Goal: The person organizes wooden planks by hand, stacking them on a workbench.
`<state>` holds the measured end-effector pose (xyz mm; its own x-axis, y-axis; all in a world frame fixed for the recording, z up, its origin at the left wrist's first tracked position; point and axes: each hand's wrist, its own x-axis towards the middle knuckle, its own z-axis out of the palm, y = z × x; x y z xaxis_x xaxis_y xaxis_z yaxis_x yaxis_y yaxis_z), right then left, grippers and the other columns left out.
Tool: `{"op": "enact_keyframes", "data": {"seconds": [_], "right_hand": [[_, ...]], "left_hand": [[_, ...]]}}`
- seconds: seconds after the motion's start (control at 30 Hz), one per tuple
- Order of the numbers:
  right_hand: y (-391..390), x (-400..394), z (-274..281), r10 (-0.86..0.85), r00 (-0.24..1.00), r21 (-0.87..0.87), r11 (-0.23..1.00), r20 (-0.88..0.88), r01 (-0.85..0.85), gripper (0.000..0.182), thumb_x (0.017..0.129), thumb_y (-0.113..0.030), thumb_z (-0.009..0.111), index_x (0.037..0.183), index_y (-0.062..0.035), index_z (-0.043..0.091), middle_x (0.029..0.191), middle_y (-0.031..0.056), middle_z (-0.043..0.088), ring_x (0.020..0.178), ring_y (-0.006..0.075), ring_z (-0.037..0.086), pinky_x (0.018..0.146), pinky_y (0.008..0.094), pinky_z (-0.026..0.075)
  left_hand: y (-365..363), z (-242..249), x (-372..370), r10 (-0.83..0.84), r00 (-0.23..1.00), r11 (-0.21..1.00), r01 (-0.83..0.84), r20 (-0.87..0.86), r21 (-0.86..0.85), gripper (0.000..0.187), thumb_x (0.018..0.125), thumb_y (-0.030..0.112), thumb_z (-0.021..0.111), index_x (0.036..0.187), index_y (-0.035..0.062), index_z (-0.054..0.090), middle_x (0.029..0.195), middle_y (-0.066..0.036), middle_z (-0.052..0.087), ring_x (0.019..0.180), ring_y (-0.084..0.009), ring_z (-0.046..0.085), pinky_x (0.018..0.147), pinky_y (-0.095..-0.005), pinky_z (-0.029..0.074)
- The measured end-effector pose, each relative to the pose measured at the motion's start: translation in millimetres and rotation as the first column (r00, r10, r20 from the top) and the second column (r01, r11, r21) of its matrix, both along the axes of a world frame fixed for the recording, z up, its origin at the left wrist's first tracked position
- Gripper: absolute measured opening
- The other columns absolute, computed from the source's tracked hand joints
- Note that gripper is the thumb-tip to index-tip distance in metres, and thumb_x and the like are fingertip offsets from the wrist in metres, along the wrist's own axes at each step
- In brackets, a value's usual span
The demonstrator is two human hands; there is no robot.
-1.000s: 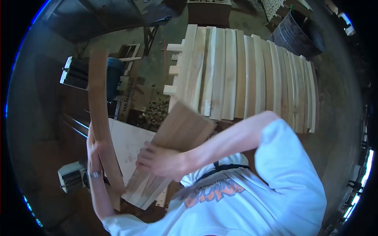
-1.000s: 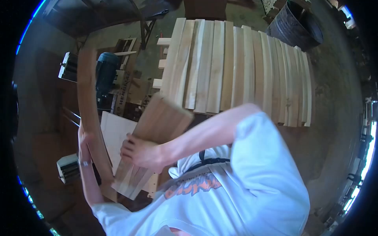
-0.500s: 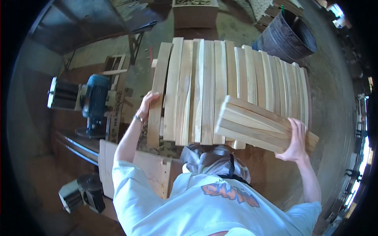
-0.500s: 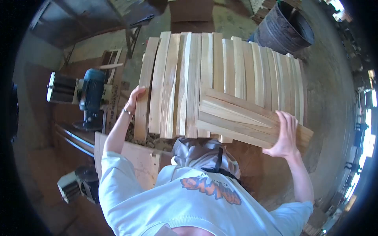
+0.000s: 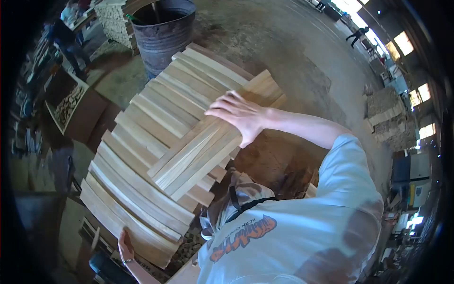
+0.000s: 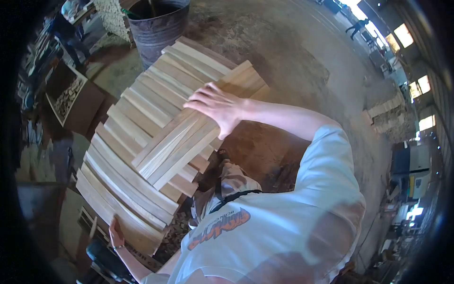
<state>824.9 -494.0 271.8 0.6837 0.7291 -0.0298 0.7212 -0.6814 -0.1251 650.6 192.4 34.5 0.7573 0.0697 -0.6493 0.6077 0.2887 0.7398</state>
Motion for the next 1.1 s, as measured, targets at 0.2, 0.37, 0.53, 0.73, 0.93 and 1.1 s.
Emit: {"op": "enact_keyframes", "data": {"seconds": [0.2,0.37,0.53,0.73,0.93,1.1], "right_hand": [[-38,15,19,-0.048,0.991,-0.093,0.995,-0.121,0.037,0.121,0.045,-0.044,0.086,0.143,0.0003,0.032,0.135,0.0203,0.041,0.127,0.0345,0.039,0.109,0.0576,0.027],[-64,80,11,-0.035,0.679,-0.079,0.996,-0.733,-0.033,0.104,0.053,-0.047,0.083,0.136,0.0034,0.047,0.13,0.0231,0.054,0.117,0.0289,0.055,0.101,0.0396,0.043],[-80,133,-30,-0.092,0.07,-0.107,0.962,-0.993,-0.25,0.083,0.066,-0.05,0.08,0.131,-0.0042,0.057,0.134,0.0202,0.054,0.123,0.0325,0.052,0.104,0.0379,0.039],[-95,98,-14,0.07,0.967,0.43,0.902,-0.244,0.044,0.045,0.075,-0.039,0.078,0.104,-0.005,0.07,0.113,0.0147,0.064,0.103,0.0307,0.062,0.089,0.038,0.049],[-110,-16,-28,0.311,0.908,0.834,0.547,-0.281,0.071,0.024,0.072,-0.02,0.081,0.067,-0.0072,0.062,0.078,0.0072,0.065,0.079,0.0244,0.065,0.068,0.0349,0.05],[-94,13,-61,-0.209,0.957,0.412,0.904,0.201,0.111,0.042,0.068,-0.031,0.084,0.096,-0.007,0.065,0.1,0.0115,0.062,0.096,0.0303,0.059,0.08,0.0406,0.048]], "left_hand": [[-99,138,42,-0.341,0.936,0.21,-0.009,0.082,0.978,0.069,0.088,0.03,0.069,0.143,-0.0013,0.04,0.146,-0.02,0.043,0.136,-0.0302,0.04,0.115,-0.0419,0.027],[-371,273,79,-0.753,0.554,0.453,0.043,0.356,0.891,0.091,0.063,0.029,0.086,0.141,0.0042,0.046,0.146,-0.023,0.042,0.137,-0.0368,0.039,0.111,-0.0476,0.032],[-537,239,143,-0.914,0.39,0.142,0.046,0.113,0.989,0.081,0.067,0.021,0.079,0.138,0.0042,0.045,0.129,-0.02,0.055,0.119,-0.0348,0.054,0.097,-0.0439,0.047],[-583,194,163,-0.848,0.529,-0.056,-0.031,-0.031,0.998,0.035,0.077,0.004,0.06,0.11,0.0048,0.051,0.091,-0.012,0.063,0.082,-0.0283,0.066,0.07,-0.0395,0.054],[-553,202,181,-0.88,0.472,0.035,0.187,-0.058,0.982,0.039,0.073,0.007,0.063,0.11,0.0061,0.052,0.085,-0.017,0.065,0.077,-0.0357,0.067,0.062,-0.0445,0.054],[-403,242,143,-0.757,0.638,0.072,0.299,-0.143,0.951,0.054,0.065,0.014,0.076,0.117,0.0107,0.061,0.096,-0.015,0.069,0.087,-0.0345,0.066,0.076,-0.0424,0.053]]}}
